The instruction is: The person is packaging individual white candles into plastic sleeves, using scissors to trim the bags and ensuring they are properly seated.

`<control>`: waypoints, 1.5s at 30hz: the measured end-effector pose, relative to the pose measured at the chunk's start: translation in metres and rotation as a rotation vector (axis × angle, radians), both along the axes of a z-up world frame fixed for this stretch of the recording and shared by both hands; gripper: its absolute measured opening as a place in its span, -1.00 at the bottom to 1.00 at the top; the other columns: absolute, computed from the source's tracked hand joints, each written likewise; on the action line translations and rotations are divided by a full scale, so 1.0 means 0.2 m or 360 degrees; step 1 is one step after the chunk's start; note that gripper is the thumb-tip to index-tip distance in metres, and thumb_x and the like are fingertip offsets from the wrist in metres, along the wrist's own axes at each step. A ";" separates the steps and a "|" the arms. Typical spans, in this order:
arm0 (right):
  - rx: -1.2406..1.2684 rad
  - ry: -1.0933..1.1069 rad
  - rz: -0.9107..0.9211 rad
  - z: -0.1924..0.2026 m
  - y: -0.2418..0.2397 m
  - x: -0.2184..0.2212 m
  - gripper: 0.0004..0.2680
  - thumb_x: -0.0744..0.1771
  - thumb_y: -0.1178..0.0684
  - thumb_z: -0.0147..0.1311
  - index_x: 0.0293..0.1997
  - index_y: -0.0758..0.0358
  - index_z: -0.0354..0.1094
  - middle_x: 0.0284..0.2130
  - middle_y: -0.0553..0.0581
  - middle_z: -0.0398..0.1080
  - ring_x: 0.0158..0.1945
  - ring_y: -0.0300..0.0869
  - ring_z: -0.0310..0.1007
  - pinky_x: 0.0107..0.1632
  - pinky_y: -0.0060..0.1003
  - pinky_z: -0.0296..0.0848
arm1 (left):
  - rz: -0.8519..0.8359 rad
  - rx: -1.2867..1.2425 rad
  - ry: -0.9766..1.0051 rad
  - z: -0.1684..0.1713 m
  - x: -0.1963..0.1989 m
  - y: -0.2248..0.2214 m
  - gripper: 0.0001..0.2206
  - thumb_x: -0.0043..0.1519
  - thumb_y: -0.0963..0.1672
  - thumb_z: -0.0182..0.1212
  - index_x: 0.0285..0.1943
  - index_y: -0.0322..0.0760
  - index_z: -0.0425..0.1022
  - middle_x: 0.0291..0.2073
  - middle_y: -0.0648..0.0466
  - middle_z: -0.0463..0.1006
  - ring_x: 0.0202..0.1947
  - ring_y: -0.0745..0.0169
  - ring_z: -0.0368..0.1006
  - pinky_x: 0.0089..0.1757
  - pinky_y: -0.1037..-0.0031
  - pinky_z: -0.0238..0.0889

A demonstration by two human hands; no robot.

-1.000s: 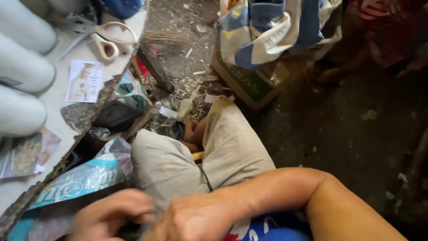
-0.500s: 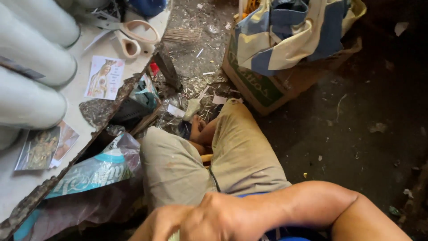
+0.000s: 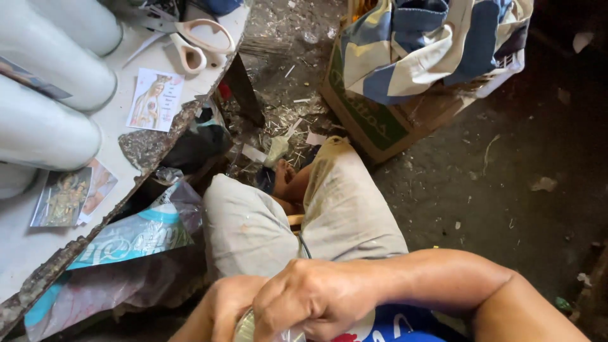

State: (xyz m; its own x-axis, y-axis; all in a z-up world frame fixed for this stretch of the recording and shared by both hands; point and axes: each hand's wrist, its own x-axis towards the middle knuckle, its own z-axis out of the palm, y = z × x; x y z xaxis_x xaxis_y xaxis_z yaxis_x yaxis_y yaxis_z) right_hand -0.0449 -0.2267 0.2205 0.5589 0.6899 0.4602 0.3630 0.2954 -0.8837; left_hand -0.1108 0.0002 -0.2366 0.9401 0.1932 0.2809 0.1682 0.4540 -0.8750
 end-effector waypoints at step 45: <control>-0.0211 0.0810 -0.1005 -0.81 -0.02 0.11 -0.82 0.37 -0.07 0.14 -0.19 0.23 0.53 -0.35 -0.06 0.53 -0.24 -0.40 0.41 -0.16 -0.42 0.44 | -0.0557 0.4571 -0.1321 1.74 0.61 -0.13 -0.20 -0.16 -0.07 0.58 0.36 -0.18 0.38 0.15 0.11 0.61 0.14 0.36 0.50 0.15 0.54 0.27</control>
